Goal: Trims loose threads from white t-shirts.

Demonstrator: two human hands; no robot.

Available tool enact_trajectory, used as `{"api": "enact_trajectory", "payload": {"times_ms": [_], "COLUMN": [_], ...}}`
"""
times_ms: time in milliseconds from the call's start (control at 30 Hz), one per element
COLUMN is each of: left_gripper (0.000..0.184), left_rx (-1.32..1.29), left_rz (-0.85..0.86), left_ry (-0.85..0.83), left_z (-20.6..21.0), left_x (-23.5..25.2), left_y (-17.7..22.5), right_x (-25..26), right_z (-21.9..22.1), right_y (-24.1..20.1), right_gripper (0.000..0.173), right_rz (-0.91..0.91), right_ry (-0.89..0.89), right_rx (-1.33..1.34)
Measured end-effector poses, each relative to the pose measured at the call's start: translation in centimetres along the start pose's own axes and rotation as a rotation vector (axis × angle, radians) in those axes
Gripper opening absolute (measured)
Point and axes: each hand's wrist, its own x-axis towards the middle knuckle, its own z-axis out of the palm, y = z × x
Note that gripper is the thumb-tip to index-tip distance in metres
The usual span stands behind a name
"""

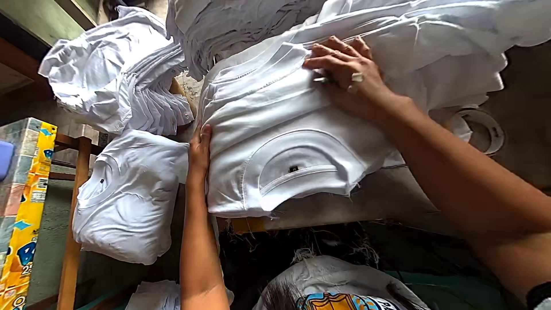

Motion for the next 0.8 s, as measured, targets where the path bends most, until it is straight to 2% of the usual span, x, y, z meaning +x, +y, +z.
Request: {"api": "enact_trajectory", "payload": {"times_ms": [33,100,133,233,267,300,367,433,467,533,567,600,633,667,700,733,767,800], "left_gripper": [0.053,0.05,0.048,0.061,0.06,0.053,0.031,0.021,0.02,0.039,0.043,0.04,0.028,0.014,0.042,0.063,0.068,0.06], "left_rx": [0.039,0.292,0.399,0.681,0.757,0.797,0.658,0.161,-0.197,-0.945,-1.184,-1.293,-1.286,-1.165,-0.984,-0.795,-0.638,-0.511], "left_rz": [-0.04,0.031,0.092,0.161,0.117,0.079,0.101,0.14,0.115,-0.117,-0.228,-0.281,-0.257,-0.158,-0.048,0.041,0.094,0.124], "left_ry": [-0.019,0.025,0.063,0.088,0.058,0.05,0.171,0.394,0.474,0.526,0.496,0.46,0.41,0.318,0.232,0.172,0.145,0.166], "left_z": [0.1,-0.9,-1.4,-0.8,0.1,0.9,1.1,0.6,0.8,1.5,1.6,1.6,1.6,1.4,1.2,1.0,1.1,1.4], "left_x": [0.0,-2.4,-4.5,-12.3,-14.2,-15.4,-15.8,-14.9,-14.3,-13.4,-13.4,-13.6,-13.9,-14.2,-14.5,-14.7,-14.8,-14.9], "left_y": [0.0,2.2,4.2,9.7,10.5,10.8,10.2,9.1,8.7,8.8,9.0,9.0,8.7,8.2,7.9,7.8,7.9,7.9], "right_x": [-0.1,-0.6,-1.2,-3.6,-4.9,-6.3,-8.4,-9.4,-9.6,-9.7,-9.9,-10.1,-10.3,-10.5,-10.6,-10.5,-10.4,-10.3], "right_z": [0.5,0.9,1.1,0.3,-0.2,-0.5,0.7,3.0,4.2,5.4,5.5,5.4,5.3,5.0,4.8,4.6,4.3,3.8], "right_y": [0.4,0.5,0.3,-2.6,-4.8,-7.2,-11.1,-13.0,-13.3,-13.4,-13.3,-13.2,-12.9,-12.7,-12.6,-12.5,-12.6,-12.7], "right_gripper": [0.038,0.036,0.034,0.028,0.027,0.026,0.022,0.019,0.018,0.017,0.017,0.017,0.018,0.019,0.022,0.027,0.035,0.043], "right_rz": [-0.011,-0.052,-0.077,-0.12,-0.096,-0.057,0.0,0.024,0.027,0.0,-0.01,-0.018,-0.026,-0.034,-0.043,-0.051,-0.06,-0.065], "right_ry": [0.025,0.132,0.22,0.461,0.458,0.381,0.236,0.113,0.09,0.093,0.087,0.078,0.071,0.062,0.053,0.038,0.007,-0.025], "right_rx": [0.003,0.021,0.042,0.184,0.307,0.445,0.707,0.731,0.651,0.512,0.485,0.48,0.488,0.496,0.501,0.509,0.515,0.513]}}
